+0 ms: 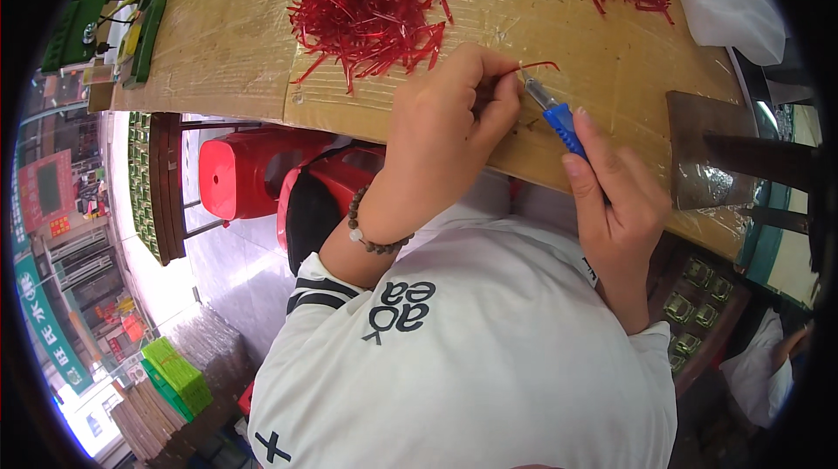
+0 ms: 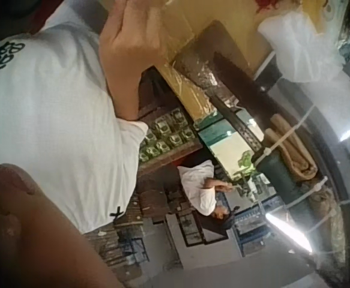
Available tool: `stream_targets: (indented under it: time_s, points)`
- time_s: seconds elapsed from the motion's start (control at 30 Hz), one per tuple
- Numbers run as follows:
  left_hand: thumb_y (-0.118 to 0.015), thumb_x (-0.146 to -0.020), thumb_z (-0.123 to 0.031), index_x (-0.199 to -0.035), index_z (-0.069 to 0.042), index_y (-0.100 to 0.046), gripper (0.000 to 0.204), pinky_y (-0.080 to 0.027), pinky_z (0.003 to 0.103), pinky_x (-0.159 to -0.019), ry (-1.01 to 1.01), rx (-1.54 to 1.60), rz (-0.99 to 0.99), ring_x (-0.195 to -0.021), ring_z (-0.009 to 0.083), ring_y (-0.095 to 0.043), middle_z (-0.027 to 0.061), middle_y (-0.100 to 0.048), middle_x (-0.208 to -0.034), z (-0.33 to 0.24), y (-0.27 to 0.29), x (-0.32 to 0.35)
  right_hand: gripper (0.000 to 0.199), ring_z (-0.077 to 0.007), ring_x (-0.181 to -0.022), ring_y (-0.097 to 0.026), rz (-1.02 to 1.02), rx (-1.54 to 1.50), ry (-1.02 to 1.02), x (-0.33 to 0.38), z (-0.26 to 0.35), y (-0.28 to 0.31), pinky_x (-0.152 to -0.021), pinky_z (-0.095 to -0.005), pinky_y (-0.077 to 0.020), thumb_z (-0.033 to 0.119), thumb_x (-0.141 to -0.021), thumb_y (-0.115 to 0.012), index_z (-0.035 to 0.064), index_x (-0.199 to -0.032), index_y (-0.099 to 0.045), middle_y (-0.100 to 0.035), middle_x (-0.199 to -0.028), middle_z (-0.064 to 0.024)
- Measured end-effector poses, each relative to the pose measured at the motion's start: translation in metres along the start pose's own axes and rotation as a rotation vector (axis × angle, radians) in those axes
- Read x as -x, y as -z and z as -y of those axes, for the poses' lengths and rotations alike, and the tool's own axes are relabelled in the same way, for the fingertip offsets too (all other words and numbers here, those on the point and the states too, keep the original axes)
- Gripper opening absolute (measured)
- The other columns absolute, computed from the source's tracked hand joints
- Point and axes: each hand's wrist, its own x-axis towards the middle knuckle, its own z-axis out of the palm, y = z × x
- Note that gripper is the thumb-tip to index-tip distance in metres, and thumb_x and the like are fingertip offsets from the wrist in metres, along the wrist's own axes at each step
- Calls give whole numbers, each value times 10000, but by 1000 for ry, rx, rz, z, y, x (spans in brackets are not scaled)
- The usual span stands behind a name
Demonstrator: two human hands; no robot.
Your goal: The person uses a blue utility knife to cut thin red vegetable strips on a wooden cutting board. They repeatedly pick up individual strips, trim them, and place them into a growing pile on the board.
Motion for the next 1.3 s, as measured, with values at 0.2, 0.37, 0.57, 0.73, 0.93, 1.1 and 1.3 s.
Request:
stream_targets:
  time_s: [0.2,0.37,0.57,0.73,0.93,1.1,1.3]
  points:
    - [-641,-888,-29,-947,23,-631,79,-495,215,-587,-3,-92,34,-657,68,-633,54,-670,-721,-5,5,1,354,-184,-471,-423,-44,59,35,-1,-3,-4,-460,-324,-367,122,-790,-748,76,-1138,-701,-461,-592,-50]
    - [-659,-866,-42,-925,-2,-612,85,-479,264,-547,-74,-123,-15,-609,143,-625,84,-646,-698,-1,3,3,354,-185,-470,-421,-8,67,13,-3,0,-3,-456,-328,-360,122,-791,-745,69,-1138,-700,-462,-594,-49]
    - [-662,-845,-59,-897,-29,-562,117,-463,352,-497,-124,-159,-34,-567,271,-607,113,-603,-685,1,1,2,344,-166,-516,-408,33,100,14,-3,2,-2,-486,-307,-349,78,-840,-696,42,-1182,-670,-468,-614,-62]
    - [-656,-870,-31,-919,-5,-626,63,-489,239,-563,-96,-245,-35,-598,106,-633,76,-664,-699,-3,1,4,341,-155,-536,-404,34,161,20,-1,2,-4,-499,-296,-352,51,-863,-673,31,-1203,-656,-472,-624,-69]
    - [-675,-813,-35,-870,-27,-567,122,-443,334,-474,-121,-114,-122,-532,241,-589,97,-589,-664,8,-6,10,394,-203,-489,-472,-74,282,-27,-3,1,-10,-474,-341,-401,130,-802,-734,106,-1191,-679,-488,-630,-42]
    - [-702,-786,-41,-853,-20,-630,100,-459,296,-484,9,45,-198,-523,213,-594,84,-606,-660,6,-6,11,393,-205,-506,-483,-132,111,54,-1,-6,-9,-486,-322,-414,92,-799,-734,73,-1186,-676,-547,-663,-61]
    - [-755,-768,-58,-951,-36,-684,197,-458,241,-540,-176,-164,-173,-570,125,-563,42,-639,-708,-3,6,-23,375,-176,-526,-471,-156,-315,90,9,-16,3,-493,-283,-391,59,-802,-734,-5,-1166,-667,-569,-652,-93]
